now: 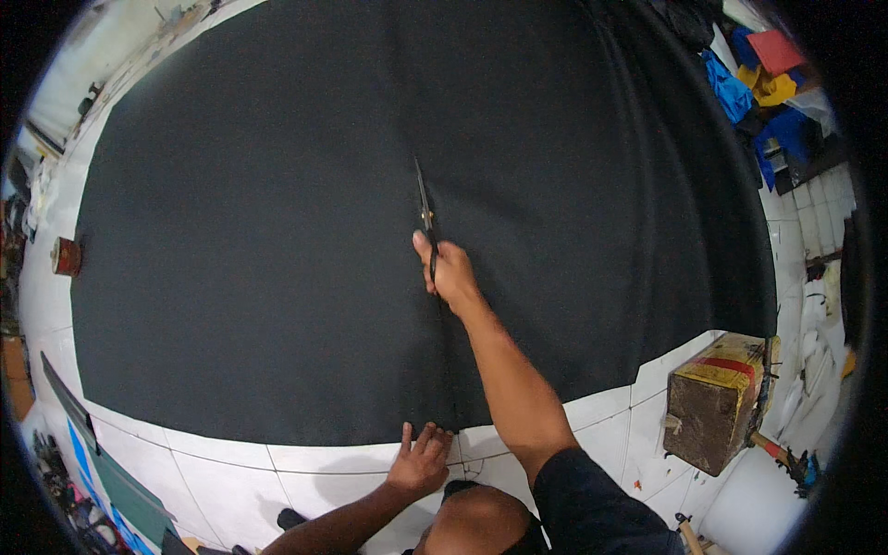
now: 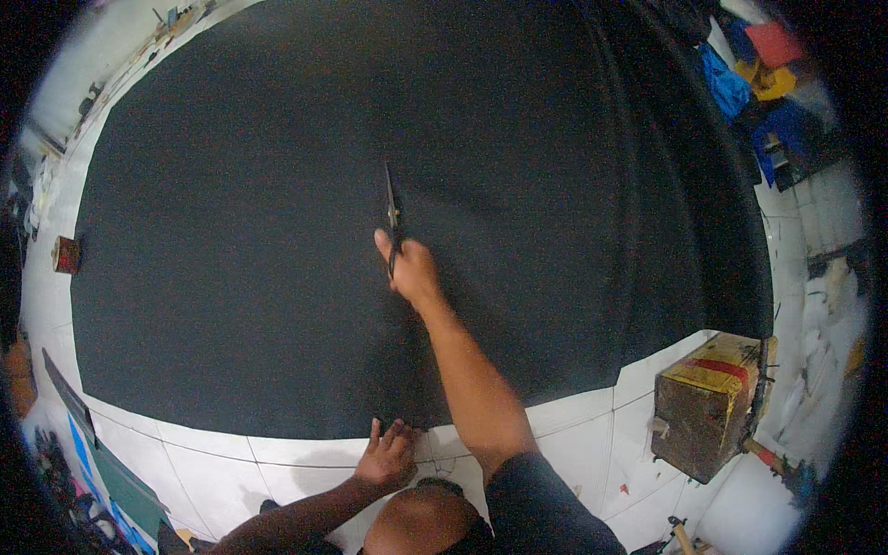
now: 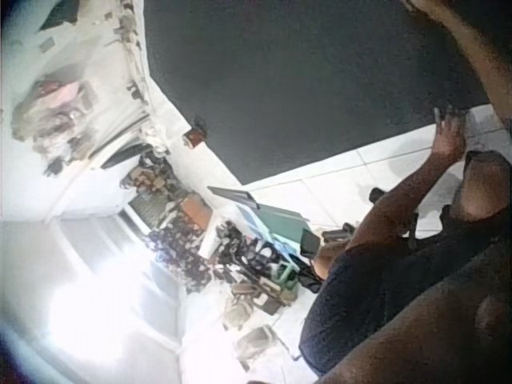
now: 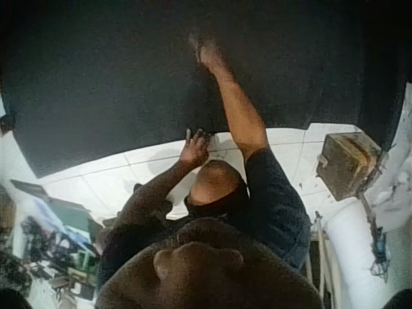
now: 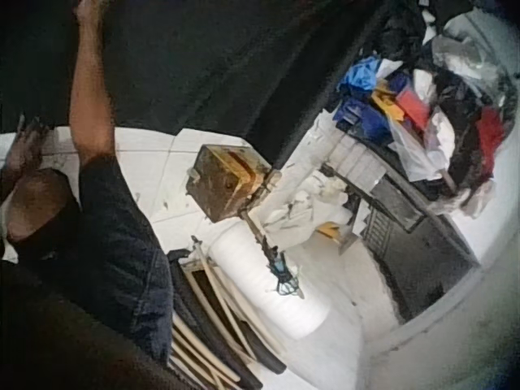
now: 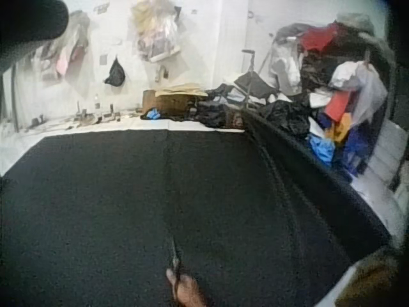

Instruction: The person cuts a large piece of black fabric using shears, then folds the cut section and smooths it on the floor.

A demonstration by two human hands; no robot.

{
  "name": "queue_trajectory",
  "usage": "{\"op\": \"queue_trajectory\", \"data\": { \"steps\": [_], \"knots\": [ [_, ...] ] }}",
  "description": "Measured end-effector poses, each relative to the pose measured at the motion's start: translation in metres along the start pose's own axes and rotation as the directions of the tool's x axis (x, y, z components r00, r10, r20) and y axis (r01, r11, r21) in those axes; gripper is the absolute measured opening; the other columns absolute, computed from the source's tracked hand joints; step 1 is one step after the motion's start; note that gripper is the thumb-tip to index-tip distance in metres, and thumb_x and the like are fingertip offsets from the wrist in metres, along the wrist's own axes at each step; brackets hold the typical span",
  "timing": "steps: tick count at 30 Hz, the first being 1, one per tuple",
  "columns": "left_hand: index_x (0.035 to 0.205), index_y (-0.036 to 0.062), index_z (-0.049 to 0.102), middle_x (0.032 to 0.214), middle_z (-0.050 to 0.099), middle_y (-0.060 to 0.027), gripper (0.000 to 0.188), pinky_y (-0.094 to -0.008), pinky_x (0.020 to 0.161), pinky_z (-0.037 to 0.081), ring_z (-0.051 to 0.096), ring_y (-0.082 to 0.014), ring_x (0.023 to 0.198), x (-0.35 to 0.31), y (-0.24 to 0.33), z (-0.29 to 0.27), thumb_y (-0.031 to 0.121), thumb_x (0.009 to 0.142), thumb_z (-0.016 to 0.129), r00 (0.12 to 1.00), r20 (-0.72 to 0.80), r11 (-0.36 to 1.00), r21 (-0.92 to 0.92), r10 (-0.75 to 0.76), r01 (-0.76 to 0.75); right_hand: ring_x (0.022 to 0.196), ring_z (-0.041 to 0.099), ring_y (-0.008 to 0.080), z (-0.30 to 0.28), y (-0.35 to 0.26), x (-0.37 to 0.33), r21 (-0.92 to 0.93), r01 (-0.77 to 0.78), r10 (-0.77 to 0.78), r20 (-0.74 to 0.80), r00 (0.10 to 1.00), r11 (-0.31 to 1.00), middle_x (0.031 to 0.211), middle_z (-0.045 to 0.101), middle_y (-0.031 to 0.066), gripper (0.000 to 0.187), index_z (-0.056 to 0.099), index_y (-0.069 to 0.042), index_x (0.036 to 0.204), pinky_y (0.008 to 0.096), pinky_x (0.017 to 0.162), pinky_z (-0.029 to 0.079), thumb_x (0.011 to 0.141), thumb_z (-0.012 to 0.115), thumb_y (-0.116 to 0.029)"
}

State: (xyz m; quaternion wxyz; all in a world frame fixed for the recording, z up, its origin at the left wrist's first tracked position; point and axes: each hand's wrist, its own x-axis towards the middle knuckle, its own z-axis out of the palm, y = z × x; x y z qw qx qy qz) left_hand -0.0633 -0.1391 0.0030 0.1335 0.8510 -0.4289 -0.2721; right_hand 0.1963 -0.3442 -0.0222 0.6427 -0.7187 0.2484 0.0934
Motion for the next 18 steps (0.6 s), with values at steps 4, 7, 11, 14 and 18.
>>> {"op": "queue_trajectory", "data": {
  "steps": [4, 7, 11, 14, 18],
  "knots": [
    [0.137, -0.0026, 0.041, 0.134, 0.044, -0.0198, 0.063, -0.0686, 0.105, 0.022, 0.035, -0.0368, 0.133, 0.001, -0.005, 0.006, 0.026, 0.084, 0.058, 0.999, -0.001, 0.999, -0.014, 0.044, -0.044, 0.046, 0.053, 0.0165, -0.001, -0.048, 0.073, 0.002, 0.011, -0.011, -0.014, 1.0, 1.0, 0.054, 0.051, 0.0043, 0.059, 0.054, -0.005, 0.064, 0.0313, 0.045, 0.042, 0.087, 0.057, -0.06],
    [0.137, -0.0015, 0.042, 0.132, 0.046, -0.0187, 0.063, -0.0681, 0.105, 0.023, 0.039, -0.035, 0.131, 0.0, -0.005, 0.016, 0.028, 0.084, 0.058, 0.993, -0.086, 0.991, 0.119, 0.076, -0.066, 0.044, 0.052, 0.0164, -0.002, -0.068, 0.114, 0.082, 0.017, -0.018, 0.011, 1.0, 0.997, 0.054, 0.051, 0.0043, 0.059, 0.054, -0.005, 0.064, 0.0316, 0.044, 0.042, 0.087, 0.058, -0.059],
    [0.131, 0.0026, 0.05, 0.118, 0.056, -0.0177, 0.059, -0.0562, 0.101, 0.037, 0.05, -0.0317, 0.12, 0.033, -0.004, -0.071, 0.03, 0.081, 0.061, 0.992, 0.041, 0.986, -0.109, -0.122, 0.126, 0.044, 0.046, 0.012, -0.004, -0.065, 0.132, 0.076, 0.006, -0.007, 0.012, 1.0, 0.997, 0.054, 0.048, 0.0007, 0.05, 0.048, -0.011, 0.064, 0.0281, 0.044, 0.038, 0.087, 0.063, -0.053],
    [0.122, 0.0035, 0.054, 0.113, 0.058, -0.0205, 0.05, -0.0503, 0.099, 0.042, 0.054, -0.0372, 0.113, 0.132, -0.071, -0.14, 0.027, 0.08, 0.065, 0.881, -0.36, 0.928, -0.321, -0.306, 0.191, 0.044, 0.045, 0.0116, -0.013, -0.053, 0.14, 0.048, 0.007, -0.008, 0.021, 1.0, 0.999, 0.056, 0.048, 0.0004, 0.05, 0.048, -0.011, 0.066, 0.0274, 0.044, 0.038, 0.087, 0.063, -0.054],
    [0.138, 0.0035, 0.041, 0.144, 0.036, -0.0232, 0.062, -0.0538, 0.114, 0.018, 0.027, -0.0412, 0.137, 0.249, -0.196, -0.204, 0.032, 0.086, 0.058, 0.481, -0.754, 0.851, -0.191, -0.447, 0.49, 0.045, 0.045, 0.0111, 0.006, -0.075, 0.129, 0.112, -0.002, -0.005, 0.061, 0.998, 0.994, 0.055, 0.048, -0.0002, 0.049, 0.049, -0.012, 0.067, 0.0274, 0.044, 0.037, 0.087, 0.061, -0.055]
  ]
}}
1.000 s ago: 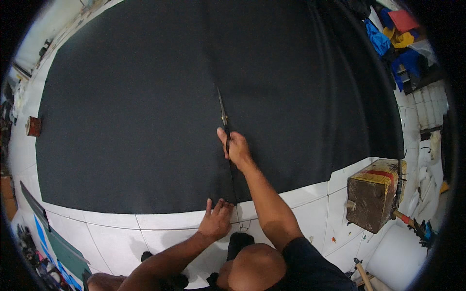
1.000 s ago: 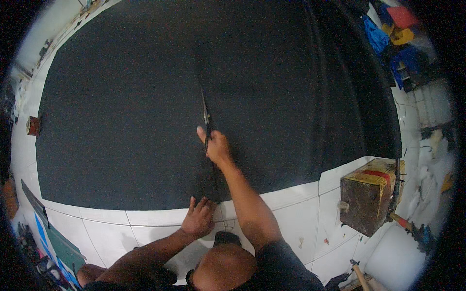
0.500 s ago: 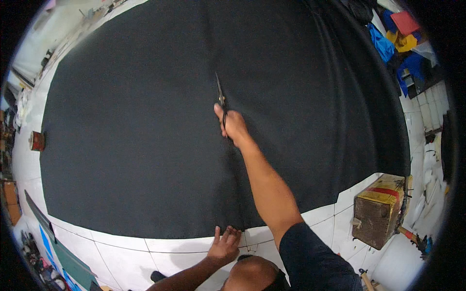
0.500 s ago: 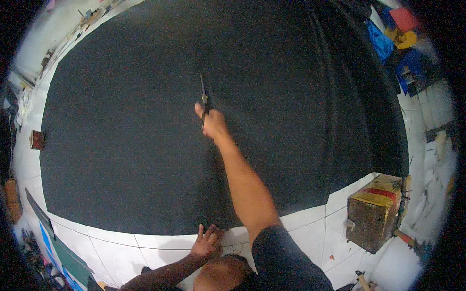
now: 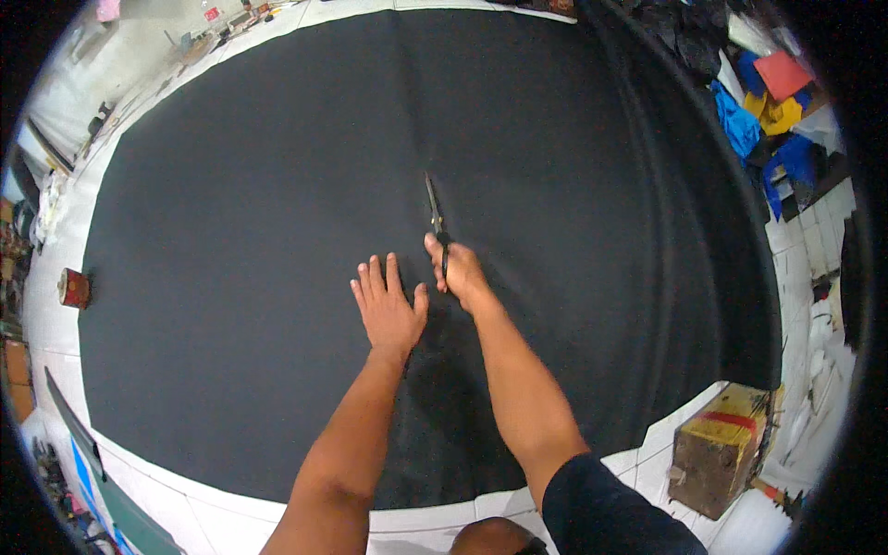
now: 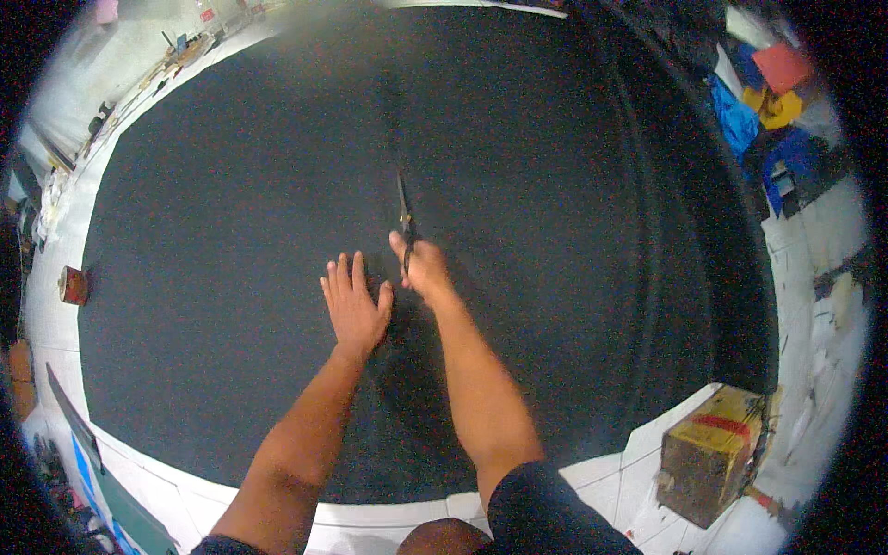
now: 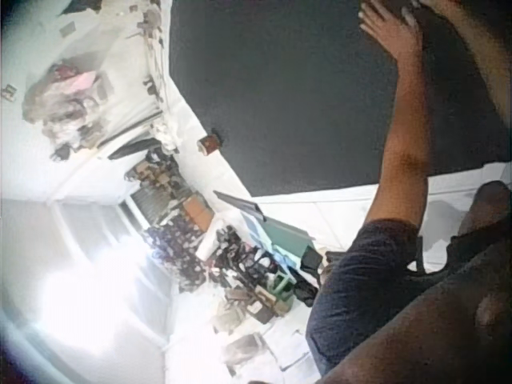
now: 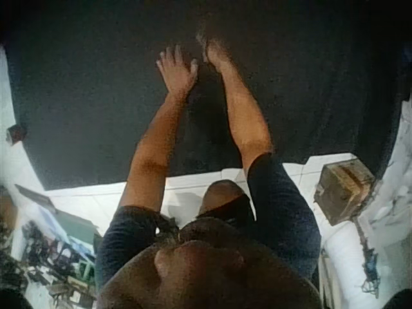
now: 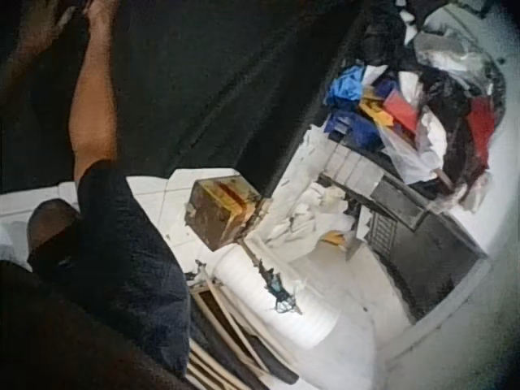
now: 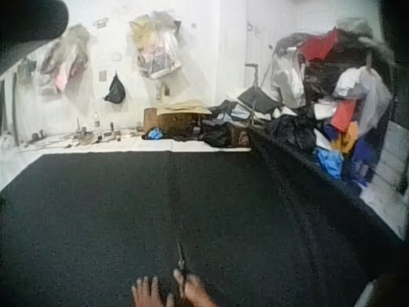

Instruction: The person cuts a large piece of black fabric using shears, then folds the cut section and smooths it on the floor.

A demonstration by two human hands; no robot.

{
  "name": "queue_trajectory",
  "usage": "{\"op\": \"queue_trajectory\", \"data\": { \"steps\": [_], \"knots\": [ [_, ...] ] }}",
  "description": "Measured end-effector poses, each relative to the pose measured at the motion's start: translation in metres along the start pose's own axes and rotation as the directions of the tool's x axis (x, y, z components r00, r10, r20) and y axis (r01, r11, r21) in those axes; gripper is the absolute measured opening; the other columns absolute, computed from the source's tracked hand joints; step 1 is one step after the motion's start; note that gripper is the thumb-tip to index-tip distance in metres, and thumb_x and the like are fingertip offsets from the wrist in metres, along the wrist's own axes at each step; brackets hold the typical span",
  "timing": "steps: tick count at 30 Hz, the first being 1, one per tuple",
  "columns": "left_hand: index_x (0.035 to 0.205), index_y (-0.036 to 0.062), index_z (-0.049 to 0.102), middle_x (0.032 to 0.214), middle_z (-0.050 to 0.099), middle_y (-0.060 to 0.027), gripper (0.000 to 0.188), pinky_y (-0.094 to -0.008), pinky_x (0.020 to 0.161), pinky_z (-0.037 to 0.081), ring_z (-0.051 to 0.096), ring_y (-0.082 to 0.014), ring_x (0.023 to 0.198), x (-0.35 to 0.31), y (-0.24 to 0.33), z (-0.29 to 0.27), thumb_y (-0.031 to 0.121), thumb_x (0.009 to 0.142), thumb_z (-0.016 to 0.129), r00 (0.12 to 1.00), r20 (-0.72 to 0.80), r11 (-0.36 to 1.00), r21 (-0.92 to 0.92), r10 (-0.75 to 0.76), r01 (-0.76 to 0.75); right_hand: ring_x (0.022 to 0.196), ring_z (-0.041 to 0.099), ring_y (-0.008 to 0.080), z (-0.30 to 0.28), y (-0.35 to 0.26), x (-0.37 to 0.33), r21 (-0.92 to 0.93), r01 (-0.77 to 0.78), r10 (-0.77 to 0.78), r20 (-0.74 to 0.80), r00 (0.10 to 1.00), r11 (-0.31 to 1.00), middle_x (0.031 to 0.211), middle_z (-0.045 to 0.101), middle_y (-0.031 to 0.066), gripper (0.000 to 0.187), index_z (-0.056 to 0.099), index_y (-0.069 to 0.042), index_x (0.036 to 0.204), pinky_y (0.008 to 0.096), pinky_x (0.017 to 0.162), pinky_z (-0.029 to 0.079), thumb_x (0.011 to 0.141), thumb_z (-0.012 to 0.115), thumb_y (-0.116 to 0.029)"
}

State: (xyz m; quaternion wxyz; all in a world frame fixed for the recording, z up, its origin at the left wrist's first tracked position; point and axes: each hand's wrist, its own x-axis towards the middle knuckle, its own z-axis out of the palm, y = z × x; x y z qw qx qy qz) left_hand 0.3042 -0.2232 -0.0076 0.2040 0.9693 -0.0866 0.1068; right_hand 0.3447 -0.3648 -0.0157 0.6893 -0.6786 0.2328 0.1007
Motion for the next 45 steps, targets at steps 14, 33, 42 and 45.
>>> {"op": "queue_trajectory", "data": {
  "steps": [14, 33, 42, 45],
  "knots": [
    [0.14, 0.0055, 0.04, 0.144, 0.035, -0.024, 0.072, -0.0574, 0.114, 0.013, 0.025, -0.0425, 0.138, 0.012, 0.002, 0.026, 0.042, 0.081, 0.059, 0.968, 0.24, 0.993, 0.109, -0.077, 0.052, 0.046, 0.049, 0.0148, -0.006, 0.009, 0.019, -0.035, -0.133, 0.13, -0.078, 0.988, 0.99, 0.056, 0.053, 0.0017, 0.045, 0.054, -0.009, 0.072, 0.0317, 0.047, 0.039, 0.089, 0.061, -0.05],
    [0.133, 0.0022, 0.044, 0.14, 0.035, -0.0251, 0.067, -0.0632, 0.106, 0.021, 0.029, -0.0441, 0.133, 0.019, 0.002, 0.032, 0.042, 0.082, 0.061, 0.963, 0.267, 0.998, 0.062, -0.041, 0.025, 0.045, 0.046, 0.012, -0.008, -0.139, 0.303, -0.105, -0.032, 0.018, -0.134, 0.991, 0.994, 0.053, 0.047, 0.0005, 0.054, 0.047, -0.011, 0.063, 0.0285, 0.046, 0.038, 0.084, 0.063, -0.058],
    [0.14, 0.0102, 0.043, 0.148, 0.032, -0.0223, 0.061, -0.0509, 0.114, 0.017, 0.024, -0.0392, 0.14, 0.42, -0.05, 0.119, 0.042, 0.089, 0.052, 0.998, -0.024, 0.985, 0.162, -0.055, 0.058, 0.044, 0.046, 0.0107, 0.001, -0.147, 0.295, -0.074, -0.07, 0.064, -0.087, 0.994, 0.995, 0.055, 0.048, 0.0002, 0.052, 0.046, -0.011, 0.066, 0.0265, 0.043, 0.037, 0.085, 0.063, -0.057],
    [0.143, 0.0127, 0.039, 0.15, 0.029, -0.0208, 0.065, -0.0523, 0.115, 0.013, 0.022, -0.0398, 0.141, 0.416, -0.054, 0.142, 0.047, 0.089, 0.05, 0.997, -0.01, 0.976, 0.202, -0.078, 0.079, 0.044, 0.045, 0.0103, -0.001, -0.145, 0.296, -0.092, -0.084, 0.073, -0.114, 0.991, 0.992, 0.054, 0.047, -0.0002, 0.05, 0.047, -0.011, 0.066, 0.0261, 0.043, 0.036, 0.087, 0.062, -0.054]
  ]
}}
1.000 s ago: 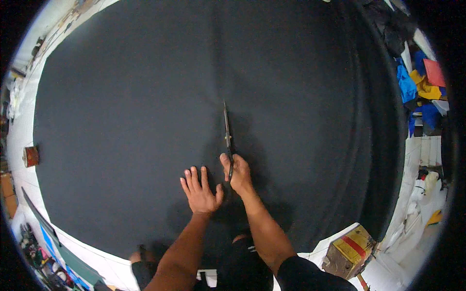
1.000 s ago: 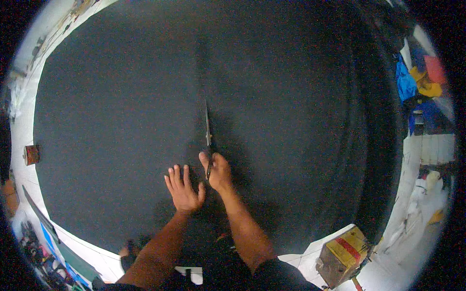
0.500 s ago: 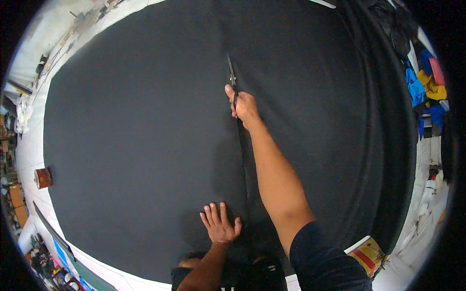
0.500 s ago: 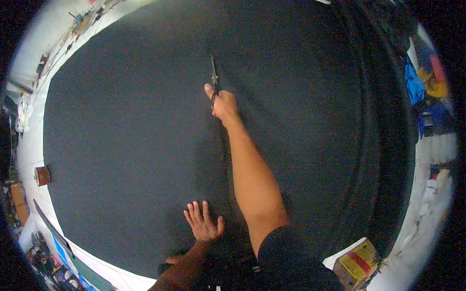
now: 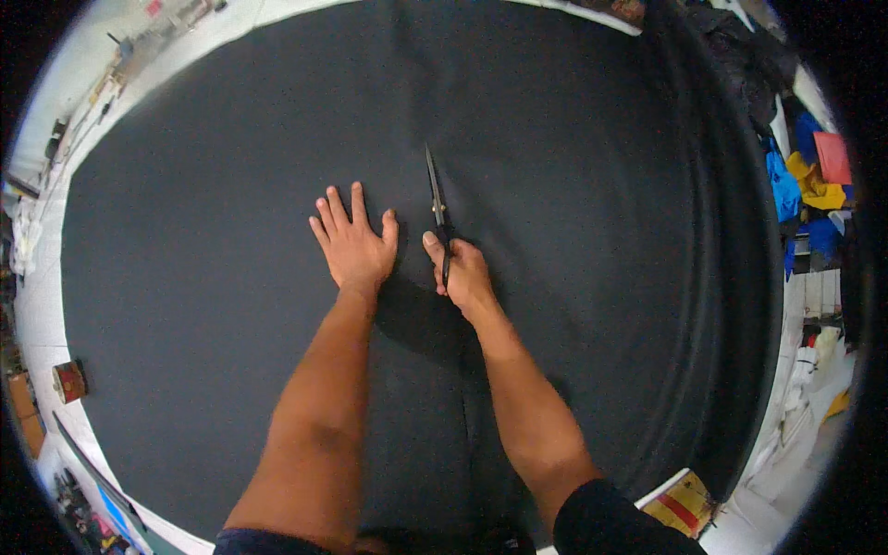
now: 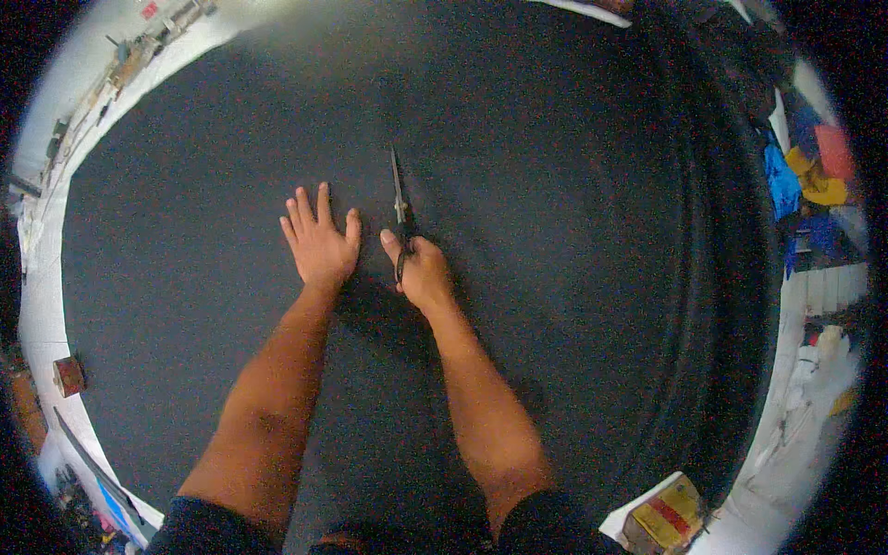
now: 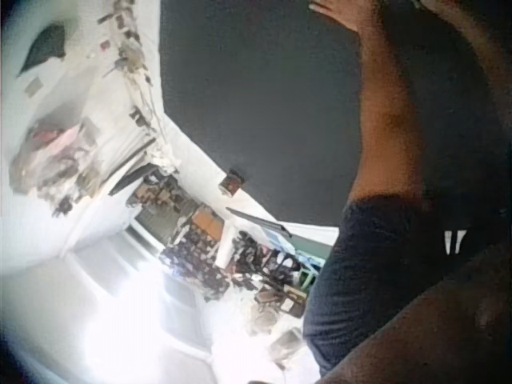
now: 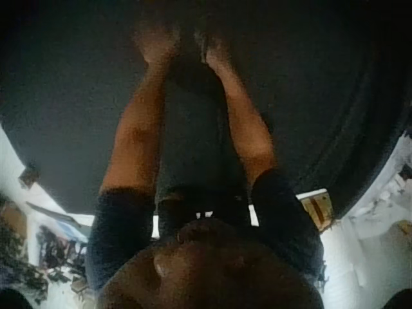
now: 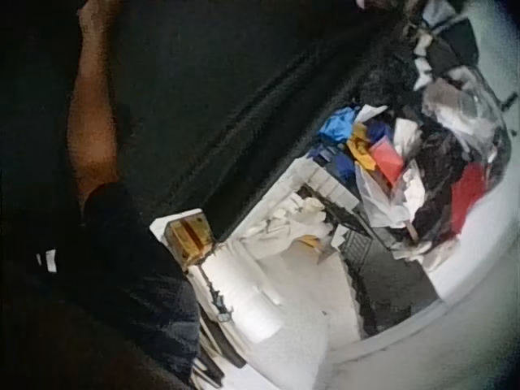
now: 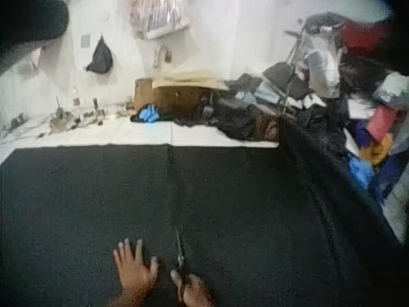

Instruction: The person cuts a large piece of black fabric using shears, then folds the cut section and smooths it on the floor.

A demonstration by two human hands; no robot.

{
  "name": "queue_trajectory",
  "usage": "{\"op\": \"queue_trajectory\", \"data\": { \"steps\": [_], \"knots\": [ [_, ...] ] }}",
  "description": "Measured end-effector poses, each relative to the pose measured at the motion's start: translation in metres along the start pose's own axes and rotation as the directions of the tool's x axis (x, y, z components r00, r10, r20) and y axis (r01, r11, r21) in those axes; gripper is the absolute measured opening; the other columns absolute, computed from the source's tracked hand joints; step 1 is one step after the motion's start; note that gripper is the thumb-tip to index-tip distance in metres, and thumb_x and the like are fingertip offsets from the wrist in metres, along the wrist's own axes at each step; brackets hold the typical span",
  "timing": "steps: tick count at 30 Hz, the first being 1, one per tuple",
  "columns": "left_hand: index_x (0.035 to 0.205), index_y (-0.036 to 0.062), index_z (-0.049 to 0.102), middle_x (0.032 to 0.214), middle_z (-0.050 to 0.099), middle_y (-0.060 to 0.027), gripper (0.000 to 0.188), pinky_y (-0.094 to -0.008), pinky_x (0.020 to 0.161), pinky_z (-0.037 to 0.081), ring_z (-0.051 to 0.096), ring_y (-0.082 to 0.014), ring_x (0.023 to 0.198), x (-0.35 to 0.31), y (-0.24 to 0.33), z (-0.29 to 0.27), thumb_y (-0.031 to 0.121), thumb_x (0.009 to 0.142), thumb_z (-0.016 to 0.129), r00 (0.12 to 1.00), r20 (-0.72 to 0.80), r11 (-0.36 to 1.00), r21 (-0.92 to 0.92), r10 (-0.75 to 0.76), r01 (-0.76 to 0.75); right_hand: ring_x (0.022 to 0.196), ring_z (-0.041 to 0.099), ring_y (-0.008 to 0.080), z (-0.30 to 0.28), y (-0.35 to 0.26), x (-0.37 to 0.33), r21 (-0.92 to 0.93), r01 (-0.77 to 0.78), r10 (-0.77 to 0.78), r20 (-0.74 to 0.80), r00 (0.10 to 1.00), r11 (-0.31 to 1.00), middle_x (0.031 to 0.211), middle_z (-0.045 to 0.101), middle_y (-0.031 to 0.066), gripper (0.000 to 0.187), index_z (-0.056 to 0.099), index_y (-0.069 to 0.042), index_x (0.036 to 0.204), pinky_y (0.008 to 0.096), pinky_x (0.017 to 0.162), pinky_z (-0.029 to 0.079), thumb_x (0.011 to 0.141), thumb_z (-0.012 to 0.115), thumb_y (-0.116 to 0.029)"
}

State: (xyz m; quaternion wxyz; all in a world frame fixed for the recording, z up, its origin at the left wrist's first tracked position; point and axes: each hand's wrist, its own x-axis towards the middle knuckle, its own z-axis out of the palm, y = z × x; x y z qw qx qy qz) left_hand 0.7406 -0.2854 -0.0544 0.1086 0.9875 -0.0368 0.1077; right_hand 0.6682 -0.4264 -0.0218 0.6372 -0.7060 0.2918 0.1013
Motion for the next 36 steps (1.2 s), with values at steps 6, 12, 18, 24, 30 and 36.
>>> {"op": "queue_trajectory", "data": {
  "steps": [6, 12, 18, 24, 30, 36],
  "knots": [
    [0.143, 0.0126, 0.038, 0.15, 0.027, -0.0218, 0.065, -0.0533, 0.115, 0.013, 0.022, -0.0409, 0.14, 0.005, 0.015, -0.014, 0.043, 0.087, 0.054, 0.995, 0.097, 0.998, -0.069, -0.003, 0.009, 0.043, 0.043, 0.0102, -0.003, -0.033, 0.041, 0.057, 0.036, -0.035, -0.02, 0.999, 0.998, 0.051, 0.046, 0.0002, 0.05, 0.045, -0.011, 0.066, 0.026, 0.043, 0.035, 0.088, 0.062, -0.053],
    [0.141, 0.0101, 0.04, 0.15, 0.027, -0.0235, 0.065, -0.0554, 0.114, 0.012, 0.021, -0.0432, 0.14, -0.005, 0.012, -0.017, 0.04, 0.086, 0.055, 0.979, 0.198, 0.997, -0.061, -0.041, 0.054, 0.043, 0.043, 0.0108, 0.004, -0.086, 0.134, 0.071, 0.013, -0.013, -0.004, 1.0, 0.997, 0.05, 0.046, 0.0009, 0.051, 0.048, -0.01, 0.068, 0.0273, 0.044, 0.034, 0.086, 0.063, -0.055],
    [0.143, 0.0083, 0.038, 0.15, 0.025, -0.0251, 0.068, -0.0568, 0.114, 0.01, 0.018, -0.0439, 0.141, -0.005, 0.015, -0.019, 0.04, 0.085, 0.055, 0.967, 0.252, 0.997, -0.053, -0.044, 0.059, 0.044, 0.045, 0.0121, 0.003, -0.129, 0.227, 0.027, 0.059, -0.059, -0.005, 0.998, 0.998, 0.052, 0.047, 0.0011, 0.053, 0.05, -0.009, 0.067, 0.0287, 0.044, 0.035, 0.084, 0.063, -0.057],
    [0.143, 0.0073, 0.037, 0.15, 0.023, -0.0266, 0.068, -0.0589, 0.113, 0.009, 0.016, -0.0458, 0.141, -0.011, 0.006, -0.018, 0.038, 0.085, 0.055, 0.961, 0.276, 0.997, -0.065, -0.029, 0.048, 0.045, 0.046, 0.0129, 0.011, -0.171, 0.3, 0.059, 0.078, -0.08, 0.034, 0.996, 0.995, 0.056, 0.049, 0.0017, 0.053, 0.052, -0.008, 0.067, 0.029, 0.044, 0.036, 0.082, 0.066, -0.057],
    [0.144, 0.0084, 0.035, 0.15, 0.022, -0.0271, 0.072, -0.0598, 0.113, 0.009, 0.017, -0.0468, 0.14, -0.012, 0.012, -0.017, 0.039, 0.083, 0.058, 0.956, 0.294, 0.996, -0.075, -0.02, 0.044, 0.047, 0.056, 0.0208, 0.009, -0.199, 0.375, -0.038, 0.141, -0.141, -0.012, 0.99, 0.989, 0.054, 0.056, 0.0087, 0.064, 0.059, -0.001, 0.062, 0.0364, 0.049, 0.044, 0.082, 0.061, -0.062],
    [0.144, 0.0093, 0.035, 0.151, 0.023, -0.0257, 0.072, -0.0593, 0.113, 0.01, 0.017, -0.0454, 0.141, -0.01, 0.015, -0.021, 0.039, 0.082, 0.058, 0.949, 0.314, 0.996, -0.066, -0.04, 0.064, 0.048, 0.049, 0.0122, 0.004, -0.228, 0.395, -0.137, 0.206, -0.213, -0.031, 0.977, 0.969, 0.058, 0.052, 0.0024, 0.052, 0.054, -0.006, 0.067, 0.028, 0.047, 0.04, 0.083, 0.067, -0.054]
  ]
}}
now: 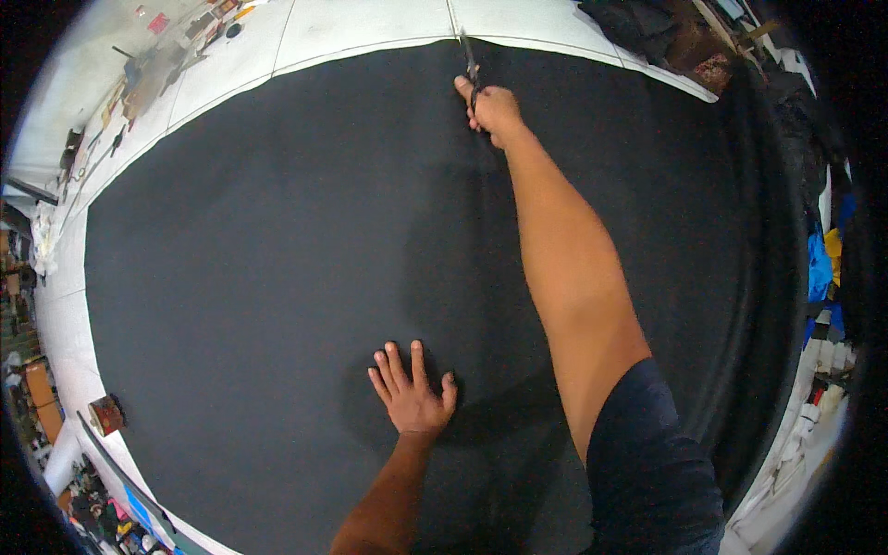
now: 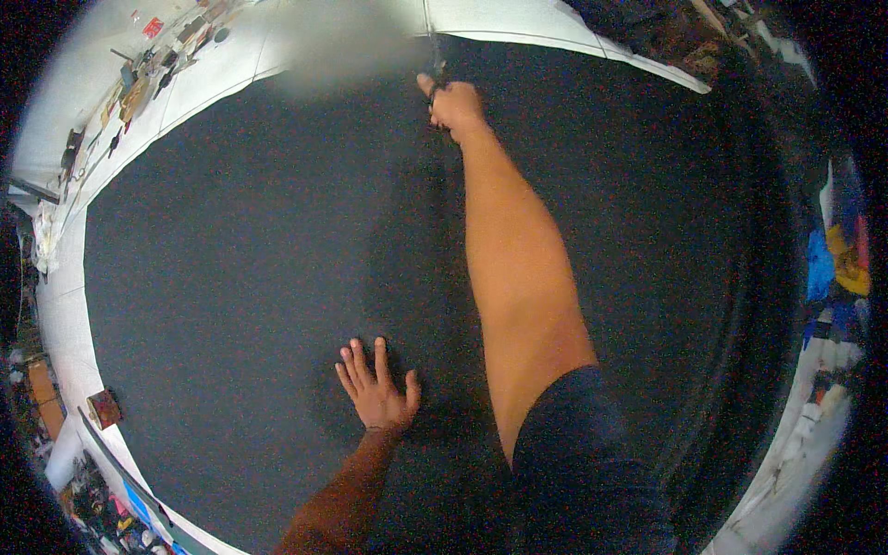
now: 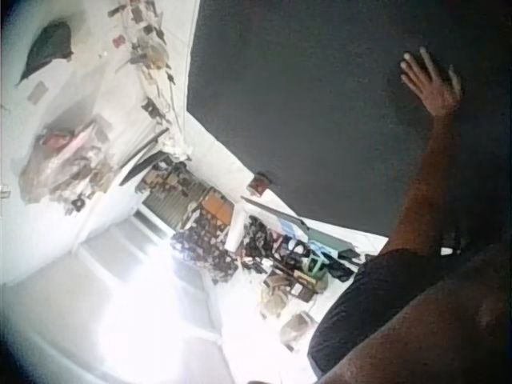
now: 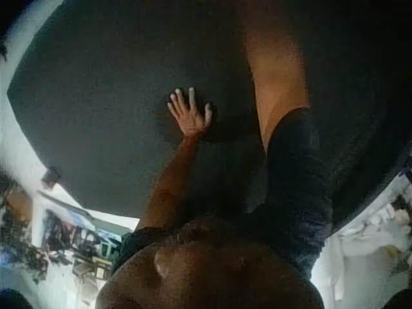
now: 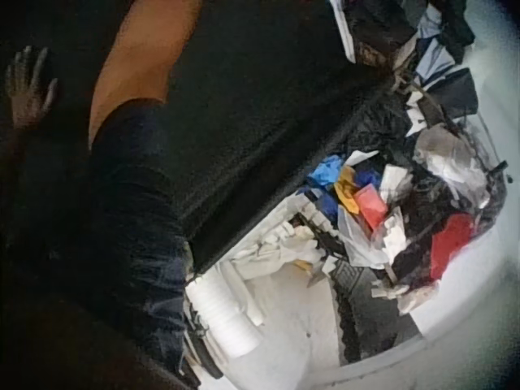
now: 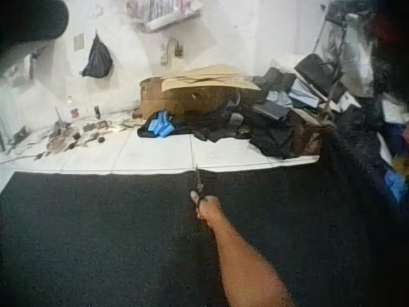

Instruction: The person cuts a large piece of black fabric using shears, then folds the cut section and smooths it on the floor.

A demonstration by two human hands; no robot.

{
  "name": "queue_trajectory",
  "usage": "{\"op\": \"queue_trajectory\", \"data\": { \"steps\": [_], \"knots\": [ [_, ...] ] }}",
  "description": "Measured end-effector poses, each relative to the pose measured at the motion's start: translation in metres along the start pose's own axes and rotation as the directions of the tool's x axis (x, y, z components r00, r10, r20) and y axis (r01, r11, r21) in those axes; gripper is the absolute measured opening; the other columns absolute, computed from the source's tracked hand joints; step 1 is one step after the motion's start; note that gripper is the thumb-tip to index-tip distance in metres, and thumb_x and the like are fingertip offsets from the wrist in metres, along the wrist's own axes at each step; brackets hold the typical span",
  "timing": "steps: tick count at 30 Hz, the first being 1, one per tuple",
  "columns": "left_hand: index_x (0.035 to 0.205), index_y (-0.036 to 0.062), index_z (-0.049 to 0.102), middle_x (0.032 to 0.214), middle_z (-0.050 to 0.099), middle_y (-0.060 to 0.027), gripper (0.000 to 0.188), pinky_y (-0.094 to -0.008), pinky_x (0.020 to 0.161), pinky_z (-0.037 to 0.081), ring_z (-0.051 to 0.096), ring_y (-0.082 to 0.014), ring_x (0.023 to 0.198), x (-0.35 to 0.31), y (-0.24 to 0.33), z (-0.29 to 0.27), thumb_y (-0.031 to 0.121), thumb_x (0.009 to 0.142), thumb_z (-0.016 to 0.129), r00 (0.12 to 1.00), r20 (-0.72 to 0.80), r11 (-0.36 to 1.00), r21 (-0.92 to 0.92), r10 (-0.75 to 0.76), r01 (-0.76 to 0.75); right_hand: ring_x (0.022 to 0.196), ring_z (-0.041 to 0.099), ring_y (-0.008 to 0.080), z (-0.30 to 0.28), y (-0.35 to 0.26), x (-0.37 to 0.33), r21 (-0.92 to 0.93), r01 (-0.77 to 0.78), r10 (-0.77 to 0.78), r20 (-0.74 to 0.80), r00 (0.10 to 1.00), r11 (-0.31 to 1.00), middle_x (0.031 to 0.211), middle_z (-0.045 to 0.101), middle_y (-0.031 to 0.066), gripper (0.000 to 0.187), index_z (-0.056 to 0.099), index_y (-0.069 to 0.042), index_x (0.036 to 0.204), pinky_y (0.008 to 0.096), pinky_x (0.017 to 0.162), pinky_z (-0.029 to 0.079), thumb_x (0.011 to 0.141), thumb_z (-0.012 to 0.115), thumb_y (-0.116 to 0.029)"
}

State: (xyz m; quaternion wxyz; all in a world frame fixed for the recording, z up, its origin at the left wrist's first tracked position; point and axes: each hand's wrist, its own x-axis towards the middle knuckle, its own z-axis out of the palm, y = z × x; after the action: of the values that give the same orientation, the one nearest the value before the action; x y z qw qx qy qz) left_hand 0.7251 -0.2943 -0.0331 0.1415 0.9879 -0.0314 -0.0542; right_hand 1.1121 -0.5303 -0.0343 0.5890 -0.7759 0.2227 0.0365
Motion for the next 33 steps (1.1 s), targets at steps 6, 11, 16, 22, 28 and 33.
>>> {"op": "queue_trajectory", "data": {
  "steps": [6, 11, 16, 22, 28, 33],
  "knots": [
    [0.143, 0.01, 0.038, 0.15, 0.025, -0.0252, 0.069, -0.0582, 0.113, 0.012, 0.02, -0.0446, 0.14, 0.0, -0.007, 0.004, 0.039, 0.083, 0.058, 0.998, -0.068, 1.0, -0.014, -0.012, 0.011, 0.051, 0.049, 0.0155, -0.01, 0.034, -0.173, 0.066, 0.132, -0.117, -0.193, 0.974, 0.989, 0.062, 0.055, 0.0033, 0.037, 0.056, -0.006, 0.081, 0.0322, 0.05, 0.04, 0.091, 0.063, -0.04],
    [0.143, 0.0101, 0.038, 0.15, 0.026, -0.0245, 0.067, -0.0583, 0.113, 0.012, 0.021, -0.0443, 0.14, 0.007, -0.006, 0.0, 0.039, 0.085, 0.056, 0.996, -0.085, 0.999, -0.03, 0.02, -0.023, 0.076, 0.055, 0.0134, -0.062, 0.185, -0.483, 0.095, -0.255, 0.268, -0.17, 0.948, 0.962, 0.084, 0.059, 0.002, 0.027, 0.057, -0.004, 0.099, 0.0313, 0.068, 0.047, 0.084, 0.073, -0.02],
    [0.144, 0.0119, 0.037, 0.151, 0.025, -0.0231, 0.066, -0.0576, 0.113, 0.012, 0.021, -0.0428, 0.14, 0.008, 0.002, 0.015, 0.043, 0.088, 0.053, 0.967, -0.239, 0.997, 0.016, 0.082, -0.081, 0.087, 0.058, 0.0215, -0.124, 0.223, -0.76, -0.097, -0.6, 0.526, -0.383, 0.759, 0.794, 0.091, 0.06, 0.0099, 0.034, 0.053, -0.001, 0.105, 0.0361, 0.075, 0.048, 0.084, 0.073, -0.02],
    [0.144, 0.0095, 0.037, 0.149, 0.03, -0.0236, 0.069, -0.0515, 0.114, 0.018, 0.026, -0.041, 0.139, 0.016, -0.027, -0.009, 0.049, 0.09, 0.054, 0.993, -0.12, 0.99, -0.143, 0.002, -0.019, 0.086, 0.064, 0.0335, -0.18, 0.308, -1.038, -0.374, -0.602, 0.391, -0.503, 0.771, 0.705, 0.09, 0.062, 0.0192, 0.038, 0.043, 0.0, 0.106, 0.043, 0.074, 0.048, 0.085, 0.069, -0.02],
    [0.131, -0.0038, 0.046, 0.138, 0.045, -0.0227, 0.051, -0.0449, 0.109, 0.03, 0.04, -0.0385, 0.13, -0.191, -0.086, -0.093, 0.025, 0.091, 0.058, 0.888, -0.385, 0.815, -0.413, 0.249, -0.408, 0.098, 0.056, 0.0435, -0.136, 0.411, -1.286, -0.32, -0.851, 0.641, -0.56, 0.525, 0.417, 0.111, 0.055, 0.0274, 0.062, 0.045, 0.005, 0.122, 0.0489, 0.081, 0.047, 0.087, 0.059, -0.044],
    [0.113, 0.0051, 0.059, 0.125, 0.052, -0.0197, 0.036, -0.0463, 0.096, 0.043, 0.049, -0.0406, 0.116, -0.502, -0.289, -0.173, 0.021, 0.081, 0.064, 0.921, 0.273, 0.956, -0.167, 0.278, -0.24, 0.093, 0.061, 0.0395, -0.089, 0.498, -1.351, -0.338, -0.845, 0.796, -0.315, 0.517, 0.415, 0.107, 0.059, 0.0231, 0.057, 0.049, -0.002, 0.119, 0.0479, 0.076, 0.052, 0.084, 0.059, -0.046]
  ]
}}
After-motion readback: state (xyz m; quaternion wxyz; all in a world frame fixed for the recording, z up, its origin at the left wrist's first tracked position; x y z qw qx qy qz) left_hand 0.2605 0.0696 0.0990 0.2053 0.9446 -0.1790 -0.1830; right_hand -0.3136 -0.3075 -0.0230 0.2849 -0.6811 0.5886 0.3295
